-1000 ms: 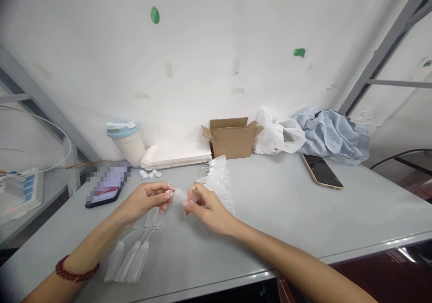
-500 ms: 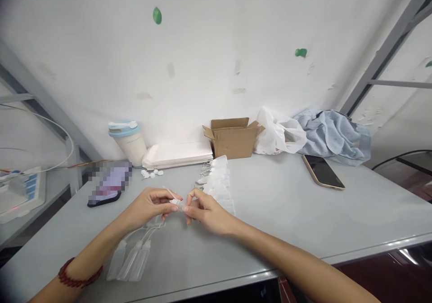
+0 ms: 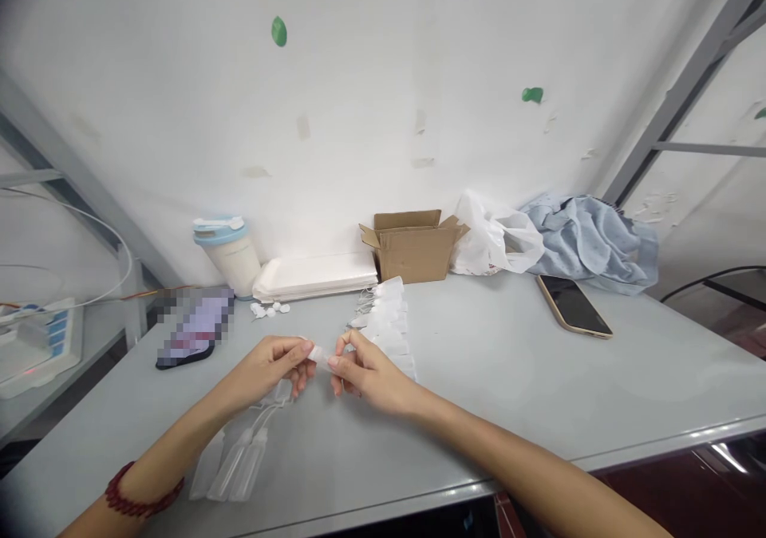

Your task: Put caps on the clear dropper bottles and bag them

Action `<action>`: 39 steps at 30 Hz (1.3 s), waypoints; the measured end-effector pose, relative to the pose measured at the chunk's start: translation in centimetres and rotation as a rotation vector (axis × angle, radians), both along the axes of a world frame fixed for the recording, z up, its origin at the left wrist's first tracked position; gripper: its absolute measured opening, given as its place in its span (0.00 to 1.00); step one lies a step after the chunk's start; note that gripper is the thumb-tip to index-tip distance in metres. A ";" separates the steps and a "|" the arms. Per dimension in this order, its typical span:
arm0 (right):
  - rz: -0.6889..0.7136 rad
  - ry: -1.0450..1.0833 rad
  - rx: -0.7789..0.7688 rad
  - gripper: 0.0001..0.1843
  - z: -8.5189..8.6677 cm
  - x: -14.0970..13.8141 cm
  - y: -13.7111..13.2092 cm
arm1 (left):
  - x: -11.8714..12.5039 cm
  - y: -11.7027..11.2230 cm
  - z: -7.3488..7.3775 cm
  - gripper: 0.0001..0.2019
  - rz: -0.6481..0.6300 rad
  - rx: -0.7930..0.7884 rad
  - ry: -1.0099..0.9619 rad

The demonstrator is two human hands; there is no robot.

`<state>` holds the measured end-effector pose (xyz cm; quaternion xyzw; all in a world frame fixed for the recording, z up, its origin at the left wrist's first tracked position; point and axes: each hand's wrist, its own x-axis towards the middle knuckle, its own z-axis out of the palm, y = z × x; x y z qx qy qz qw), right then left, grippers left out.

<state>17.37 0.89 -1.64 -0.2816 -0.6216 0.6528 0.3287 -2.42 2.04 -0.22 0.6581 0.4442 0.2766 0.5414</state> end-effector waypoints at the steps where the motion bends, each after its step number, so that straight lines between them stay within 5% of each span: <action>1: -0.002 -0.006 0.000 0.19 0.0 0.0 0.0 | 0.1 0.0 0.0 0.22 0.003 -0.014 0.014; 11: 0.022 -0.006 -0.080 0.20 0.0 0.2 0.2 | -0.1 -0.7 1.2 0.11 -0.070 0.081 0.073; 23: 0.025 -0.023 -0.061 0.19 0.0 0.2 0.1 | 0.2 -0.8 1.1 0.17 -0.065 0.063 0.081; 33: 0.009 0.005 -0.091 0.19 0.5 0.5 0.2 | 0.4 -1.1 0.7 0.07 -0.002 0.091 -0.024; 39: -0.035 -0.039 -0.024 0.18 0.7 0.6 0.2 | 0.4 -1.0 0.8 0.11 -0.082 0.034 -0.002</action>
